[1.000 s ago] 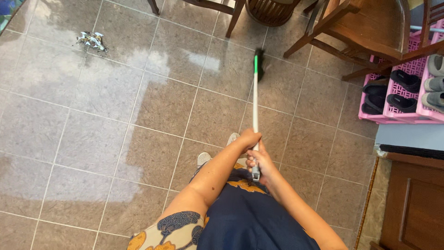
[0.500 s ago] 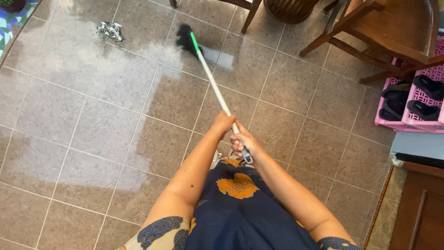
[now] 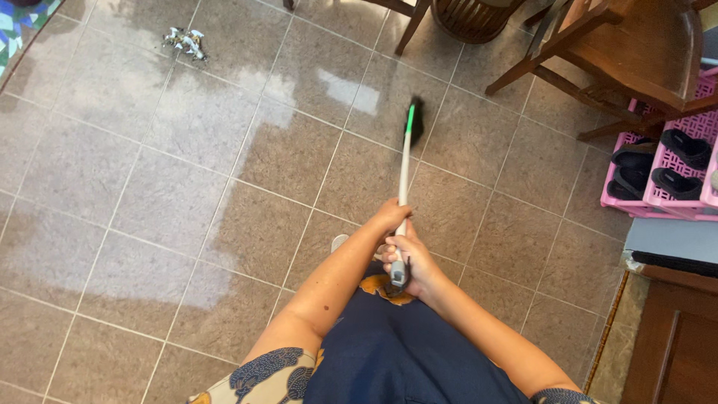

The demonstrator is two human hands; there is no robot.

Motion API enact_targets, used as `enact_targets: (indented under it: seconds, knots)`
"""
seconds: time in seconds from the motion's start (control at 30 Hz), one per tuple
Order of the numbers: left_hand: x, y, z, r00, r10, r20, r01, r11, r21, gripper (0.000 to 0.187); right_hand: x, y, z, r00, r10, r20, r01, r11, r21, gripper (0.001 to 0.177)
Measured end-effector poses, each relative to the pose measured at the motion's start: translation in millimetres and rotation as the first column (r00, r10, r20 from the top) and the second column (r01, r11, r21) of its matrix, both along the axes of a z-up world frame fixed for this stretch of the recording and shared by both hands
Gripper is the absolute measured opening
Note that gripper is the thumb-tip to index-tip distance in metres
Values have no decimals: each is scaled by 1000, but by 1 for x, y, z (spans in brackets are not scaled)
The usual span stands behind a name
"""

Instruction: The person sweeps debris across a tiled floor using a long-handled broom, moving the pile through a room and around furniture.

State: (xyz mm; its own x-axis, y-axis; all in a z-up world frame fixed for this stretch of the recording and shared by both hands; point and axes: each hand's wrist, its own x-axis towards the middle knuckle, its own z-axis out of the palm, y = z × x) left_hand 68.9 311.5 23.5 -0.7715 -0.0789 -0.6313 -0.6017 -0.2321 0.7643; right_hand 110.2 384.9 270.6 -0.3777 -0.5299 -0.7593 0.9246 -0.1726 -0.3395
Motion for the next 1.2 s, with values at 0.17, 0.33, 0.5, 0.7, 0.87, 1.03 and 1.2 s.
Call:
enact_targets:
  seconds: [0.17,0.33,0.5,0.7,0.87,1.03,1.2]
  knots:
    - [50,-53,-42,978,54,203,5,960,-282,39,26,-29,-44,991,112,79,-114,993,15,56]
    - [27,-114,-28,953,232,197,-168,941,-295,53,8,-67,-68,982,159,104,-158,987,-15,78]
    - [-3,-106,21,965,195,173,-128,933,-335,62,-10,-39,-35,987,125,-105,-139,980,-142,87]
    - [0,-21,58,996,2,92,22,965,-261,86,13,10,8,971,102,-216,-74,988,135,91]
    - [-7,16,29,971,-237,31,238,943,-232,53,21,17,-4,988,15,-152,16,981,196,92]
    - [15,-2,-36,980,-169,110,185,970,-155,39,25,-2,-46,994,-81,-71,86,994,65,84]
    - [35,-64,-56,979,31,202,6,983,-182,40,18,-37,-64,983,178,35,-180,979,91,92]
